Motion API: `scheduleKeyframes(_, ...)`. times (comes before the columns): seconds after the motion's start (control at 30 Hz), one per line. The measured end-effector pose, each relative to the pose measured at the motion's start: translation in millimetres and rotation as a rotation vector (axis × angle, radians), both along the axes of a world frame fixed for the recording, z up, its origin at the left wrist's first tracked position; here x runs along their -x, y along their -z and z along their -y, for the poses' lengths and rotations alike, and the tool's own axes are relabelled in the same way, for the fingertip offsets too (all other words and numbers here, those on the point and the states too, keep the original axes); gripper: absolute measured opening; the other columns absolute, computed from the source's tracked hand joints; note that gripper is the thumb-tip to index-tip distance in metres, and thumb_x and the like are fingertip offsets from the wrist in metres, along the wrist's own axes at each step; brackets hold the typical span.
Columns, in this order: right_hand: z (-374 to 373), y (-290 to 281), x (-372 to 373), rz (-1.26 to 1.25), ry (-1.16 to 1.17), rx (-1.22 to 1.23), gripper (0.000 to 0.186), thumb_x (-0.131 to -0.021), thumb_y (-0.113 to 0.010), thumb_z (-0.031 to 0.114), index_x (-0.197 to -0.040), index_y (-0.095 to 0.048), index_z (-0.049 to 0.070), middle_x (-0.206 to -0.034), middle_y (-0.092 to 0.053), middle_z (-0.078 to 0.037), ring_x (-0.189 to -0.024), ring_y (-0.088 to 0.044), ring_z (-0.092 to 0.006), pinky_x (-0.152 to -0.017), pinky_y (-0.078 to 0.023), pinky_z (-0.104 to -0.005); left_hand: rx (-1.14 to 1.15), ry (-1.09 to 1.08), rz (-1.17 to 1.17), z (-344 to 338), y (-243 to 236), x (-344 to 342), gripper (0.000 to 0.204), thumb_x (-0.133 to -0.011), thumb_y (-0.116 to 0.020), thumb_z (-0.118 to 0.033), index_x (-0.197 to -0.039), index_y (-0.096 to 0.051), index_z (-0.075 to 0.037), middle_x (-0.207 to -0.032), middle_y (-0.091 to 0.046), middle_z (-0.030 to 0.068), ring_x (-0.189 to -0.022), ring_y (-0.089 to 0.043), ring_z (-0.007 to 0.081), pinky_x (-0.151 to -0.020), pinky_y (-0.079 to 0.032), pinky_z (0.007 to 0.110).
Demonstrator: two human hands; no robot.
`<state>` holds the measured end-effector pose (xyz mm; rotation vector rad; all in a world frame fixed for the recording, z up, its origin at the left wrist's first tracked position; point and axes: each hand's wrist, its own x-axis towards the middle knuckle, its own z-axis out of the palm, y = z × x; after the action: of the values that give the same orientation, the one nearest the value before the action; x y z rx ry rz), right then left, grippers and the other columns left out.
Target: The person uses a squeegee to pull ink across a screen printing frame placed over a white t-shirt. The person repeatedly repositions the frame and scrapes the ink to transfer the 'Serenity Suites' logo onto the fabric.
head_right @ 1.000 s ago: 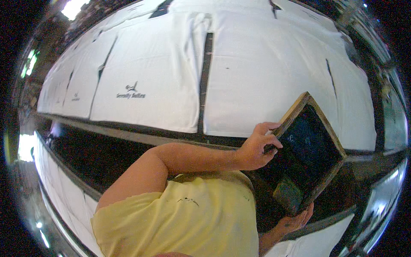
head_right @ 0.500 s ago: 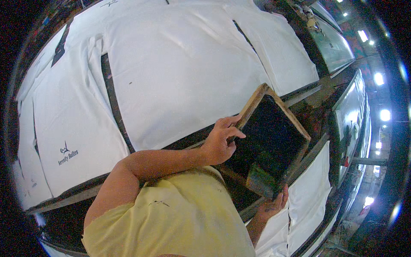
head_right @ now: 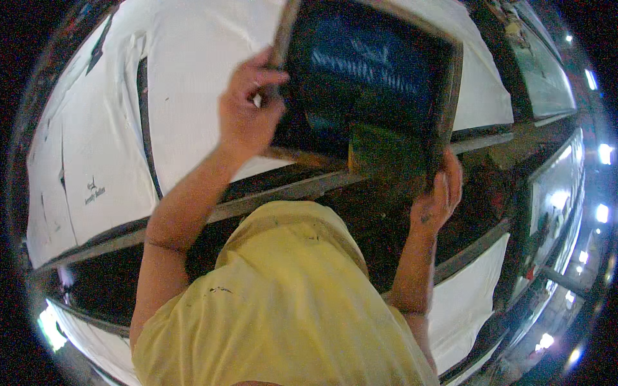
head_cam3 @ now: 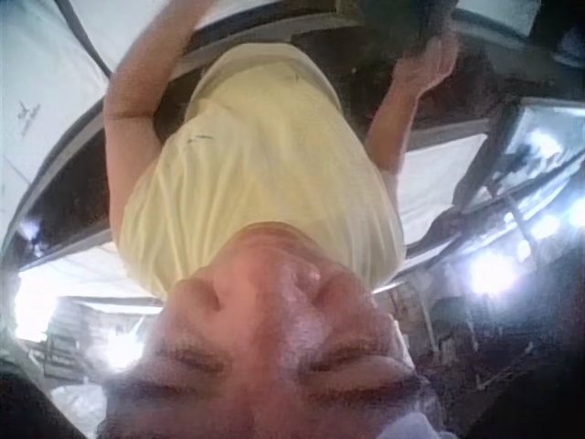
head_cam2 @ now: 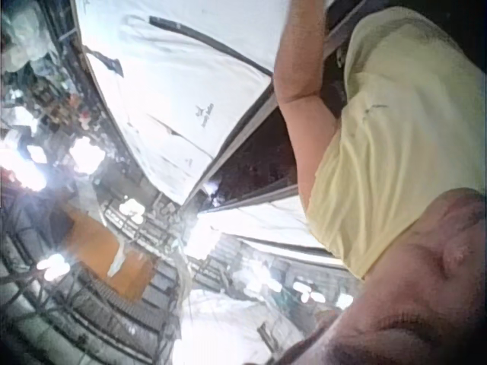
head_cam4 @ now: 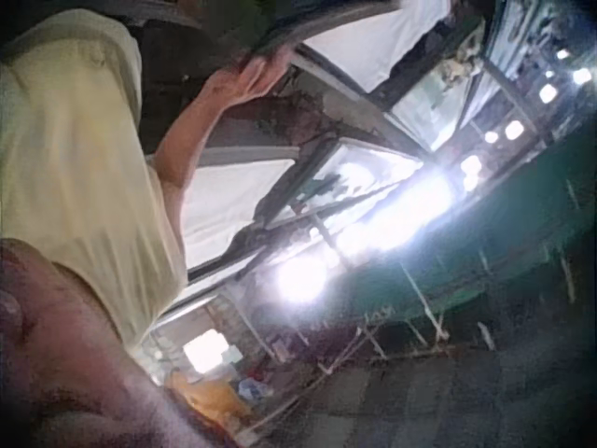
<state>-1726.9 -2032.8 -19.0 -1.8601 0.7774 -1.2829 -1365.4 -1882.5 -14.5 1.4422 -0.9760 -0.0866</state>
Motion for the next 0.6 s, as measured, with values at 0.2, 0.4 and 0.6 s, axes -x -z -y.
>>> scheduleKeyframes(0.2, 92.7, -55.4, -89.2, 0.380, -0.420, -0.252, 0.067, -0.109, -0.074, 0.033, -0.158, -0.059, -0.009, -0.158, -0.066, -0.022, -0.147, -0.063, -0.0338, -0.130, -0.045, -0.0476, 0.084, -0.197, 0.100, 1.1, -69.4, -53.8, 0.059, -0.088, -0.075, 0.017, -0.145, -0.074, 0.001, -0.154, -0.074, 0.0151, -0.141, -0.069, 0.0251, -0.122, -0.056, 0.042)
scheduleKeyframes(0.4, 98.7, -54.7, -139.7, 0.324, -0.563, -0.264, 0.058, -0.103, -0.075, 0.020, -0.155, -0.065, -0.004, -0.159, -0.066, -0.018, -0.155, -0.055, -0.0299, -0.135, -0.034, -0.0428, 0.026, -0.379, 0.120, -43.9, -74.3, -72.0, 0.049, -0.083, -0.075, 0.005, -0.130, -0.083, -0.006, -0.141, -0.080, 0.0177, -0.125, -0.075, 0.0217, -0.099, -0.062, 0.036)
scheduleKeyframes(0.6, 42.2, 34.3, -115.1, 0.010, -0.419, -0.428, 0.064, -0.092, -0.078, 0.029, -0.150, -0.071, 0.001, -0.164, -0.060, -0.019, -0.159, -0.051, -0.0326, -0.137, -0.029, -0.0481, -0.166, -0.456, -0.114, -98.4, 23.4, -23.2, 0.044, -0.081, -0.073, 0.010, -0.123, -0.079, -0.002, -0.159, -0.070, 0.0185, -0.115, -0.075, 0.0149, -0.088, -0.059, 0.028)
